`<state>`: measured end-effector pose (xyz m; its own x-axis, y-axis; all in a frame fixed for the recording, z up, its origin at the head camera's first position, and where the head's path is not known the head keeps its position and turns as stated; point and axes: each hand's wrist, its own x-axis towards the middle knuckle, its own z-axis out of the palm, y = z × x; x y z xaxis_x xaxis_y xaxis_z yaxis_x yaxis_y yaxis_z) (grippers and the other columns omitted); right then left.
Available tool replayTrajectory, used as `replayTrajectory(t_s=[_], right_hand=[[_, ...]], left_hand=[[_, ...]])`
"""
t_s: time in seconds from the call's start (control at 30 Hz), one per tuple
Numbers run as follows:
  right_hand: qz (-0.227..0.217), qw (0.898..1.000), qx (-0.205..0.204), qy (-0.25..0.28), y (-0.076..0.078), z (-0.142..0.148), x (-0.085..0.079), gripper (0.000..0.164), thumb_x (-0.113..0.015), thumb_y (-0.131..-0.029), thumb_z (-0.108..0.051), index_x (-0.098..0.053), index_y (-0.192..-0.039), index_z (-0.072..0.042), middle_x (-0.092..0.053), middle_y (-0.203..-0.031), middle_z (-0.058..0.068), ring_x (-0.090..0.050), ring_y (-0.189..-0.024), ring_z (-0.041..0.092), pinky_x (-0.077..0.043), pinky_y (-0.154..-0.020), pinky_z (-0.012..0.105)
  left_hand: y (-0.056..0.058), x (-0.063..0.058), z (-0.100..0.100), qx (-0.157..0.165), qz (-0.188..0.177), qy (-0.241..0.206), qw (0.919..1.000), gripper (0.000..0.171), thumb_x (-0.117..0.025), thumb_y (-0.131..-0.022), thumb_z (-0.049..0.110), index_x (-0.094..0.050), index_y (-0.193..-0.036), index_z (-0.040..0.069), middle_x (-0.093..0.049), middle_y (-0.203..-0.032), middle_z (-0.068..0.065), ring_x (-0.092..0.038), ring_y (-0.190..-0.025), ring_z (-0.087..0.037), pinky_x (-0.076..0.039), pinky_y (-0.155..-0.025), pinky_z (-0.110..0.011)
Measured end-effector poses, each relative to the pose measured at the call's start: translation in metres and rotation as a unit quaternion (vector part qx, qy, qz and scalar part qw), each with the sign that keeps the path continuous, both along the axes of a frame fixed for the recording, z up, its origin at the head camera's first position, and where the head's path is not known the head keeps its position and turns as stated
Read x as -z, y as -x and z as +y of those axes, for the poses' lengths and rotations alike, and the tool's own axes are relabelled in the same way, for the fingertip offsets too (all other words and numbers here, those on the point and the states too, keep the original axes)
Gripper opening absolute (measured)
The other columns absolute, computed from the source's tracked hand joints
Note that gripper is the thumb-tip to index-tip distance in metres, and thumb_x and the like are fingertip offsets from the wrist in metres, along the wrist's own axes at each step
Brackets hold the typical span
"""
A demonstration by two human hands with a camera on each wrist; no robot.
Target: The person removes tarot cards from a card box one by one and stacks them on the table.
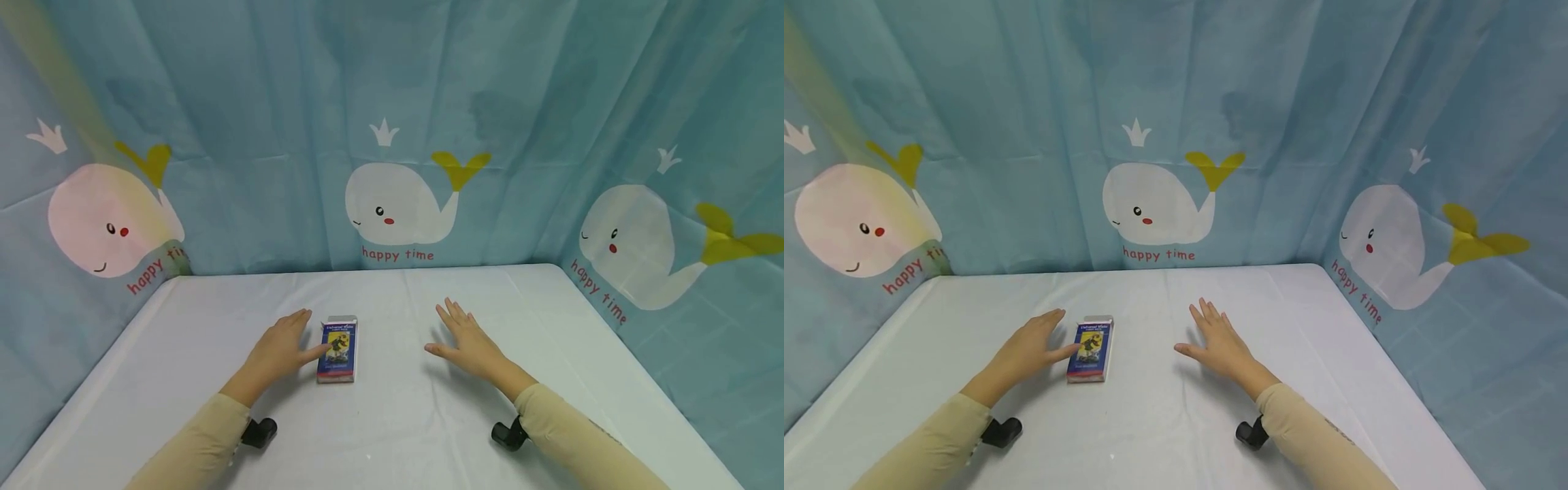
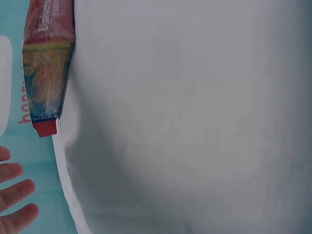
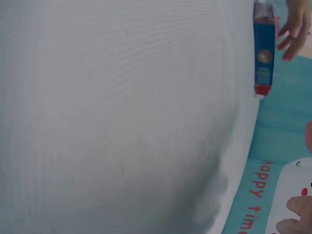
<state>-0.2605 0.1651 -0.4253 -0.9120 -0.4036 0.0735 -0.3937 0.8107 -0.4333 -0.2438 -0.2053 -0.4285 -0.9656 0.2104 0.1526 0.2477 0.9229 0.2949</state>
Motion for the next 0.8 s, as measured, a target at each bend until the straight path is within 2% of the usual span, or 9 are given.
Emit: replayTrajectory(t_s=[0.2,0.4,0.6,0.8], right_hand=[[-0.01,1.0,-0.004,0.013,-0.003,-0.002,-0.003,0.093,-0.061,-0.09,-0.06,-0.022,-0.159,-0.012,-0.009,-0.168,0.01,-0.009,-0.156,0.031,-0.009,-0.124,0.05],[-0.022,1.0,-0.002,0.021,-0.004,-0.004,-0.004,0.093,-0.062,-0.09,-0.058,-0.02,-0.159,-0.012,-0.007,-0.168,0.009,-0.008,-0.156,0.029,-0.008,-0.124,0.049],[-0.027,0.999,-0.001,0.043,-0.006,-0.007,-0.005,0.095,-0.063,-0.089,-0.059,-0.021,-0.159,-0.011,-0.007,-0.168,0.009,-0.008,-0.156,0.03,-0.008,-0.124,0.05],[-0.046,0.997,0.005,0.065,-0.009,-0.008,-0.004,0.096,-0.064,-0.088,-0.06,-0.019,-0.16,-0.016,-0.004,-0.169,0.008,-0.004,-0.156,0.03,-0.007,-0.124,0.05]], left_hand=[[0.0,0.002,0.005,0.002,-0.005,-0.018,0.9998,0.09,-0.066,-0.087,0.056,-0.041,-0.146,-0.008,-0.045,-0.149,-0.028,-0.044,-0.135,-0.048,-0.037,-0.109,-0.059],[-0.004,0.0,0.01,-0.005,-0.022,-0.032,0.9993,0.091,-0.065,-0.088,0.057,-0.039,-0.147,-0.007,-0.045,-0.149,-0.028,-0.043,-0.136,-0.048,-0.036,-0.11,-0.059],[-0.008,-0.001,0.017,-0.023,-0.047,-0.06,0.9968,0.092,-0.068,-0.086,0.055,-0.037,-0.148,-0.005,-0.042,-0.151,-0.028,-0.04,-0.138,-0.048,-0.036,-0.11,-0.06],[-0.013,-0.001,0.027,-0.049,-0.059,-0.098,0.9923,0.094,-0.071,-0.084,0.053,-0.037,-0.149,-0.006,-0.041,-0.151,-0.028,-0.038,-0.139,-0.048,-0.035,-0.111,-0.059]])
